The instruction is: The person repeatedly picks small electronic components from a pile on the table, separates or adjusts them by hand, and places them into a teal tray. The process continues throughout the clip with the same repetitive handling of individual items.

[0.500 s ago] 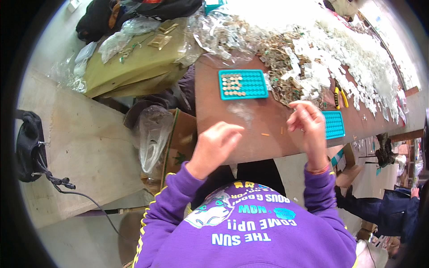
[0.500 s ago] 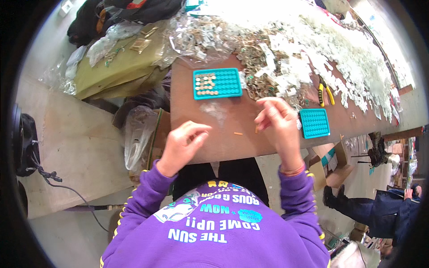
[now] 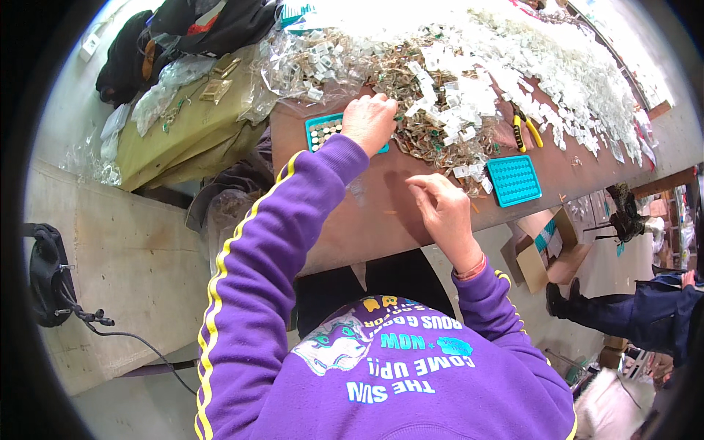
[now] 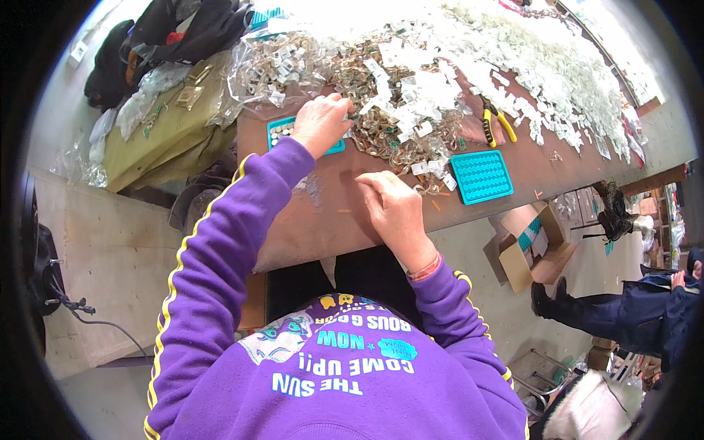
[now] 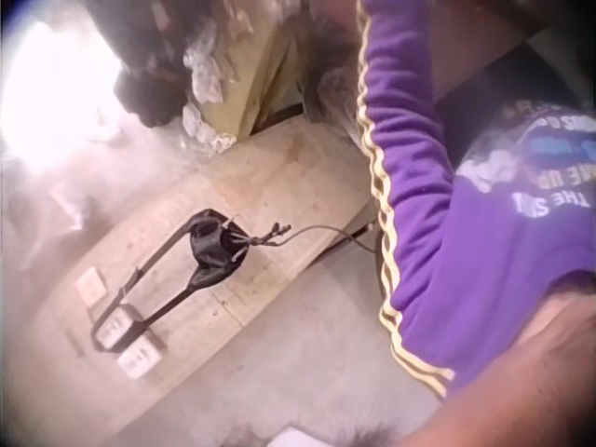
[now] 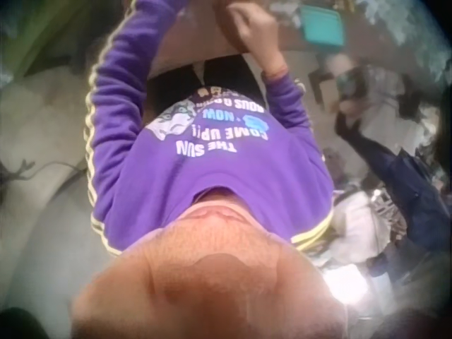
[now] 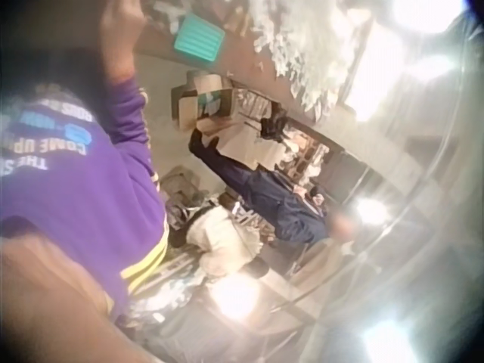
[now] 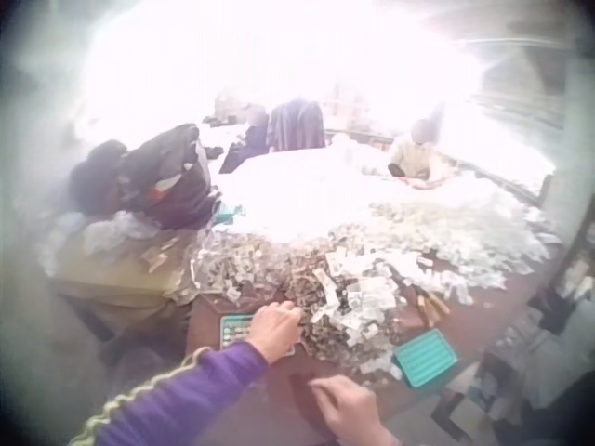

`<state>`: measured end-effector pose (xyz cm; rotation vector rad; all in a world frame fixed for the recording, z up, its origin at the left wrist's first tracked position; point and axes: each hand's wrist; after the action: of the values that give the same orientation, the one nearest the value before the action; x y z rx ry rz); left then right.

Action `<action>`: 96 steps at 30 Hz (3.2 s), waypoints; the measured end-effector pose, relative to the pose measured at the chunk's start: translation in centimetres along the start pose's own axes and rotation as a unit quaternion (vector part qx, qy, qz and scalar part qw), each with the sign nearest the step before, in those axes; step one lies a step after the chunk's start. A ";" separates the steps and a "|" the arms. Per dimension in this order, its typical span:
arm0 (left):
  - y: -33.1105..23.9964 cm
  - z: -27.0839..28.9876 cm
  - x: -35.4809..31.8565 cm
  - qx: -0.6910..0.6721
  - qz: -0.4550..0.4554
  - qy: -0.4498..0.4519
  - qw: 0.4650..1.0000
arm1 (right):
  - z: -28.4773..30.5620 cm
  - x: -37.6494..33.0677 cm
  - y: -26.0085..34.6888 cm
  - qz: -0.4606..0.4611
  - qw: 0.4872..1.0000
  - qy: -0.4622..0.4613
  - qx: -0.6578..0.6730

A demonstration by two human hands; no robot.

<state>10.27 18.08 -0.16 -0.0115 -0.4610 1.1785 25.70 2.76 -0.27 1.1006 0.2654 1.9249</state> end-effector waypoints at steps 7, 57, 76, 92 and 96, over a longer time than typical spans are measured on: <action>0.6 -1.2 -0.3 -0.075 0.007 -0.024 0.997 | 1.7 -0.5 -0.5 0.008 1.000 0.025 0.003; -4.6 4.9 -18.2 -0.770 0.386 0.123 0.494 | -0.5 1.0 2.1 0.264 0.946 0.115 0.152; -2.2 5.2 -20.1 -0.833 0.376 0.074 0.399 | -2.9 10.3 -4.1 0.328 0.911 0.243 -0.051; -3.7 4.5 -18.3 -0.715 0.374 0.031 0.590 | 1.1 9.1 -3.8 0.230 0.933 0.274 0.020; -3.8 3.4 -16.4 -0.765 0.346 0.063 0.540 | 0.5 7.1 -2.4 0.025 0.939 0.256 0.228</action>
<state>7.49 1.17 -1.75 -1.9804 -1.3171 1.1182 25.94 9.61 2.92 0.8658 1.0212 2.2348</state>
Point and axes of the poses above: each hand's wrist, its own x-axis towards the middle knuckle, its own z-axis out of the back of the hand, y = z × x, and after that the axes turned 12 degrees about z, right-handed
